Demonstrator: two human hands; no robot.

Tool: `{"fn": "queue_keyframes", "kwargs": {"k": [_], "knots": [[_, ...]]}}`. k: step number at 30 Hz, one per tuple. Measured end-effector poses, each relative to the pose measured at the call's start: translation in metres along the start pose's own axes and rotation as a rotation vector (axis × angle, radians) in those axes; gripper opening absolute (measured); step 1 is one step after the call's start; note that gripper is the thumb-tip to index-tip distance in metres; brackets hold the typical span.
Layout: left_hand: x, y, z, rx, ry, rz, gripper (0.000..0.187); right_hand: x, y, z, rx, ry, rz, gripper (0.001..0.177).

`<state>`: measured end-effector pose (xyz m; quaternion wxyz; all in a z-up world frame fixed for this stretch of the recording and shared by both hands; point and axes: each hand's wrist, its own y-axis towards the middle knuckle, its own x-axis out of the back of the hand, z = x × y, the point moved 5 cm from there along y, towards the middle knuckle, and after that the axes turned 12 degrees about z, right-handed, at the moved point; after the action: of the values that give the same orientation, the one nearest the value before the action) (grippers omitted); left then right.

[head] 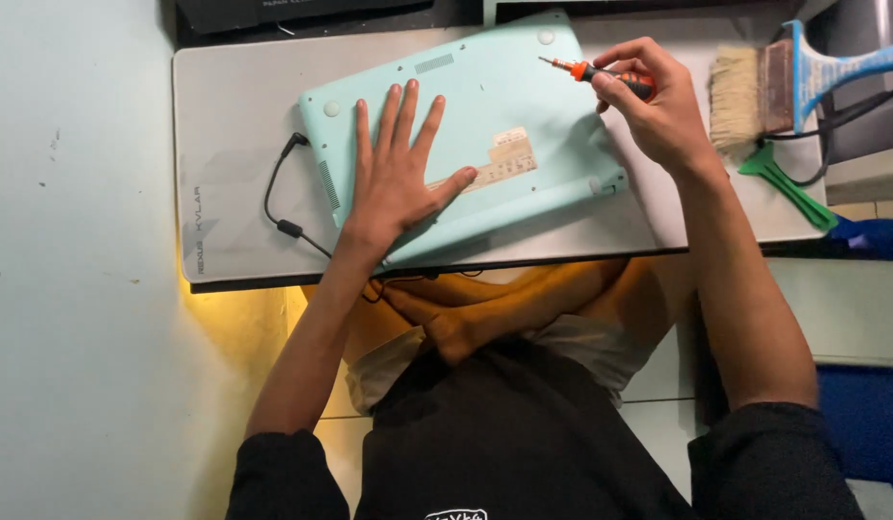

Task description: Removing screws from the back cover of a laptop using a screwdriver.

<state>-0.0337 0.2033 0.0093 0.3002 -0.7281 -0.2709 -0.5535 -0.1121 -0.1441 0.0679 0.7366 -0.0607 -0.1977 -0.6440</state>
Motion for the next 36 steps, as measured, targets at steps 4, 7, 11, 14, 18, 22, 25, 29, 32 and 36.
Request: {"fn": "queue_keyframes", "kwargs": {"k": [4, 7, 11, 14, 18, 22, 25, 29, 32, 36], "knots": [[-0.009, -0.007, -0.007, 0.036, 0.005, -0.012, 0.118, -0.028, 0.019, 0.001, -0.034, -0.038, 0.037, 0.023], [-0.019, -0.029, -0.026, 0.124, 0.012, 0.096, 0.116, -0.035, 0.021, 0.008, -0.080, -0.106, 0.066, 0.019], [0.021, -0.072, -0.063, 0.068, 0.022, -0.059, 0.082, -0.039, 0.019, 0.014, -0.117, -0.214, 0.138, 0.022], [0.050, -0.054, -0.053, -0.109, 0.027, -0.181, 0.062, -0.047, 0.009, 0.032, -0.085, -0.299, 0.168, 0.022], [0.012, 0.006, -0.020, -0.367, 0.091, 0.029, 0.080, -0.075, -0.021, 0.055, 0.027, -0.257, 0.008, 0.030], [0.014, -0.011, -0.024, -0.321, 0.102, -0.050, 0.084, -0.127, -0.070, 0.074, -0.147, 0.000, -0.113, 0.034], [0.019, -0.037, -0.030, -0.271, -0.014, -0.055, 0.077, -0.143, -0.078, 0.066, -0.075, 0.013, -0.179, 0.030], [0.019, -0.079, -0.040, -0.027, 0.061, -0.069, 0.081, -0.134, -0.040, 0.061, 0.158, -0.218, -0.187, 0.027], [0.027, -0.110, -0.048, 0.180, 0.142, -0.084, 0.083, -0.134, 0.002, 0.058, 0.272, -0.307, 0.006, 0.030], [0.042, -0.124, -0.049, 0.316, 0.308, -0.011, 0.100, -0.144, 0.064, 0.046, 0.425, -0.430, 0.330, 0.035]]}}
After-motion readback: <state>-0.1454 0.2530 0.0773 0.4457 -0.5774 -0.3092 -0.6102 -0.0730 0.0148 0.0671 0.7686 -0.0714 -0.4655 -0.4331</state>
